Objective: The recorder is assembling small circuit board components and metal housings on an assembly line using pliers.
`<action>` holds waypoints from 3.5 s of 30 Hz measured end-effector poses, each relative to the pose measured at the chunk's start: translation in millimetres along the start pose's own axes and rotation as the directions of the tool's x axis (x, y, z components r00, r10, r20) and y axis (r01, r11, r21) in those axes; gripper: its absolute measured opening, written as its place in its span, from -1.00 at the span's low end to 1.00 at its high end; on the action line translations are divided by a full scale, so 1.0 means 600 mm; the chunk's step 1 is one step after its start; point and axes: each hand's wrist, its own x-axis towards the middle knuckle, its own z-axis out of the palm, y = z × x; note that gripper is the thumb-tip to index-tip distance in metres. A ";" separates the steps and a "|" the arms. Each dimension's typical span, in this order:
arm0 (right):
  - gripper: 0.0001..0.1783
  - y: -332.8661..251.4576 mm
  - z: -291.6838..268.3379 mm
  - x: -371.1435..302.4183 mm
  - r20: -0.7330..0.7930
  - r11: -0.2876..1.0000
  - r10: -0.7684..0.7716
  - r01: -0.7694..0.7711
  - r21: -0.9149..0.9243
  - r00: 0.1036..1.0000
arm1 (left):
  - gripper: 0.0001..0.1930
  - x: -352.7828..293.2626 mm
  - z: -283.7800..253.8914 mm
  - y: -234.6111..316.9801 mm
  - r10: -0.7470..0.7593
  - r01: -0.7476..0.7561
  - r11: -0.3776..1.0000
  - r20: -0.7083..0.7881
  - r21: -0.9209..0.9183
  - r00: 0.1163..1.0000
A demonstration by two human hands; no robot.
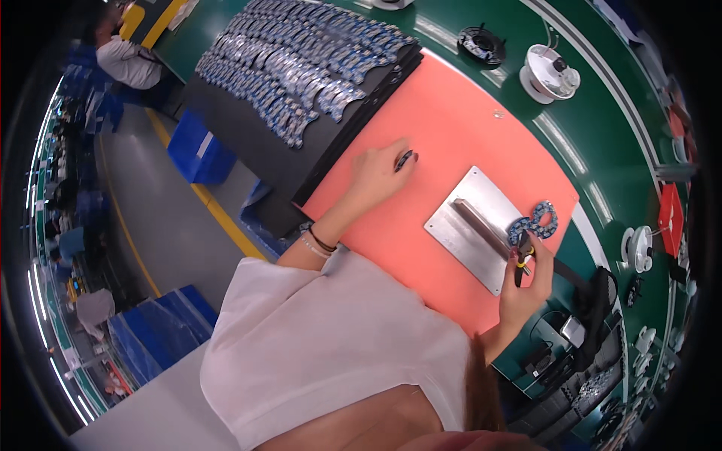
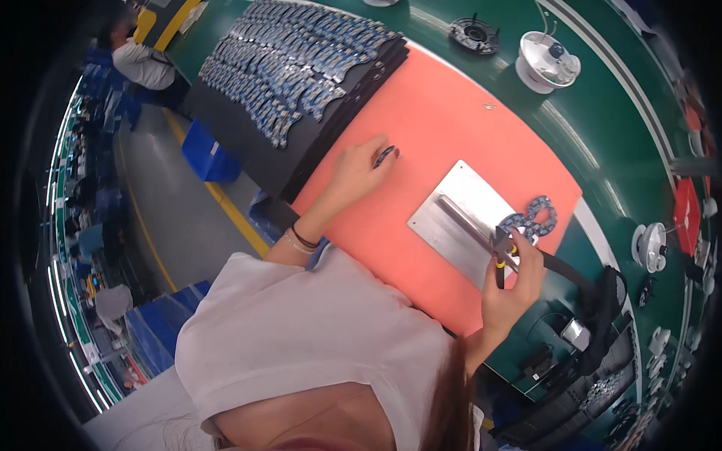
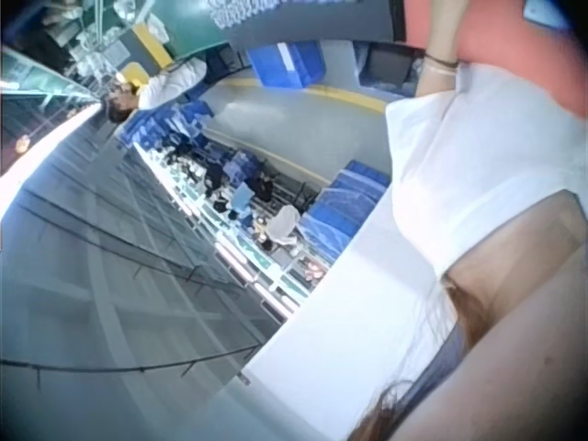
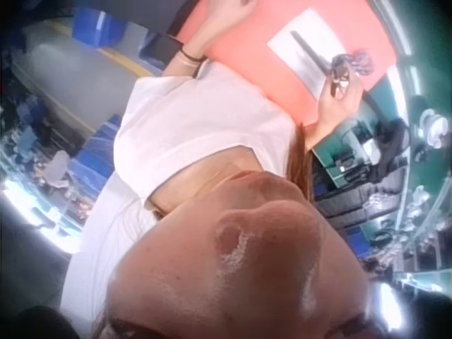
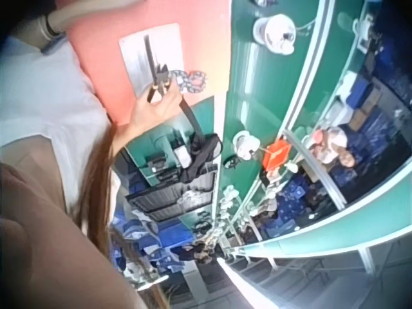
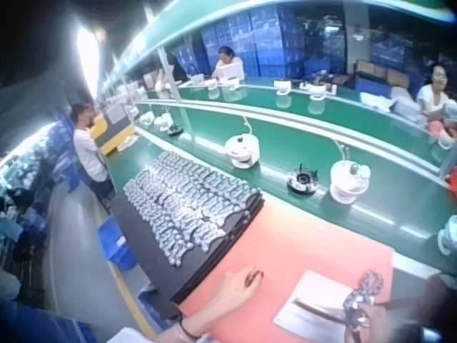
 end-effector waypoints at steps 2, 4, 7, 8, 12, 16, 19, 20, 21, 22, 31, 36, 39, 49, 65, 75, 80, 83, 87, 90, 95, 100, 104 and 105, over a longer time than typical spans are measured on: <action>-0.45 0.010 0.016 0.001 0.000 0.999 0.001 -0.001 0.039 1.000 | -0.75 -0.002 -0.020 0.003 -0.025 0.023 0.998 0.026 0.064 0.999; -0.45 0.005 0.007 -0.001 -0.009 0.996 0.071 -0.070 0.046 0.997 | -0.76 -0.010 -0.032 0.009 -0.070 0.062 0.991 0.063 0.117 0.996; -0.47 0.006 -0.003 -0.008 -0.031 0.994 0.094 -0.093 0.050 0.995 | -0.87 -0.017 -0.056 0.010 0.315 -0.250 0.940 -0.313 0.230 0.896; -0.48 0.009 -0.003 -0.011 -0.028 0.991 0.116 -0.114 0.067 0.993 | -0.89 -0.022 -0.072 0.011 0.318 -0.236 0.938 -0.362 0.253 0.876; -0.47 0.006 0.003 -0.004 -0.005 0.994 0.084 -0.083 0.069 0.996 | -0.90 -0.025 -0.139 -0.036 0.266 0.022 0.887 -0.549 0.461 0.793; -0.48 0.005 0.007 0.007 0.025 0.998 0.021 -0.022 0.055 0.999 | -0.87 -0.028 -0.162 -0.082 0.228 0.149 0.805 -0.531 0.574 0.816; -0.48 -0.001 0.009 0.007 0.022 0.999 0.017 -0.018 0.042 1.000 | -0.89 -0.027 -0.161 -0.092 0.180 0.188 0.813 -0.544 0.552 0.819; -0.47 -0.002 0.010 0.007 0.020 0.999 0.022 -0.023 0.045 1.000 | -0.91 -0.028 -0.159 -0.094 0.169 0.187 0.823 -0.545 0.536 0.821; -0.47 -0.002 0.011 0.007 0.018 0.999 0.024 -0.025 0.044 1.000 | -0.92 -0.027 -0.158 -0.096 0.157 0.187 0.834 -0.547 0.520 0.823; -0.47 -0.002 0.013 0.003 0.011 0.999 0.021 -0.021 0.039 1.000 | -0.92 -0.025 -0.158 -0.097 0.159 0.183 0.834 -0.544 0.520 0.824; -0.46 0.001 0.015 -0.006 -0.008 0.998 0.033 -0.032 0.055 0.999 | -0.95 -0.012 -0.162 -0.111 0.260 0.040 0.874 -0.536 0.484 0.803; -0.46 0.003 0.009 -0.007 -0.003 0.996 0.062 -0.062 0.063 0.998 | -0.94 -0.007 -0.164 -0.105 0.035 0.070 0.983 -0.554 0.167 0.832; -0.46 0.000 0.015 -0.008 -0.005 0.997 0.043 -0.043 0.059 0.999 | -0.92 -0.008 -0.168 -0.103 -0.043 0.057 0.998 -0.577 0.005 0.815; -0.47 0.001 0.021 -0.003 0.005 0.997 0.057 -0.057 0.050 0.998 | -0.81 -0.065 -0.197 -0.109 0.006 0.158 0.943 -0.489 0.292 0.872; -0.49 -0.006 0.032 -0.003 0.026 0.998 0.052 -0.053 0.045 0.998 | -0.83 -0.054 -0.196 -0.132 0.048 0.050 0.976 -0.438 0.211 0.898; -0.49 -0.004 0.035 -0.006 0.034 0.997 0.072 -0.073 0.033 0.997 | -0.79 -0.036 -0.176 -0.113 0.142 0.025 0.944 -0.476 0.328 0.868; -0.48 -0.007 0.038 -0.001 0.021 0.998 0.052 -0.053 0.046 0.998 | -0.82 -0.019 -0.172 -0.117 0.136 0.089 0.896 -0.459 0.436 0.878; -0.47 -0.004 0.038 -0.007 0.026 0.993 0.092 -0.093 0.074 0.995 | -0.82 -0.016 -0.167 -0.120 0.133 0.101 0.895 -0.477 0.434 0.869; -0.47 -0.001 0.040 -0.010 0.040 0.990 0.123 -0.125 0.069 0.992 | -0.80 -0.012 -0.161 -0.136 0.089 0.123 0.926 -0.523 0.357 0.848; -0.48 0.000 0.035 -0.005 0.033 0.999 0.053 -0.053 0.011 0.998 | -0.78 -0.011 -0.159 -0.135 0.108 0.085 0.937 -0.510 0.339 0.853; -0.47 -0.001 0.036 0.003 0.032 0.998 0.055 -0.056 0.030 0.998 | -0.81 -0.013 -0.155 -0.104 0.142 0.090 0.919 -0.535 0.383 0.833; -0.47 0.000 0.044 0.005 0.052 0.997 0.052 -0.054 0.054 0.997 | -0.84 -0.023 -0.092 -0.041 0.259 -0.186 0.953 -0.322 0.241 0.911; -0.46 -0.001 0.046 0.002 0.034 0.998 0.038 -0.039 0.041 0.999 | -0.68 -0.018 -0.028 -0.057 0.138 -0.097 0.968 -0.169 0.232 0.976; -0.46 0.000 0.046 0.005 0.031 0.998 0.036 -0.038 0.056 0.999 | -0.68 -0.016 -0.025 -0.067 0.136 -0.094 0.968 -0.175 0.233 0.975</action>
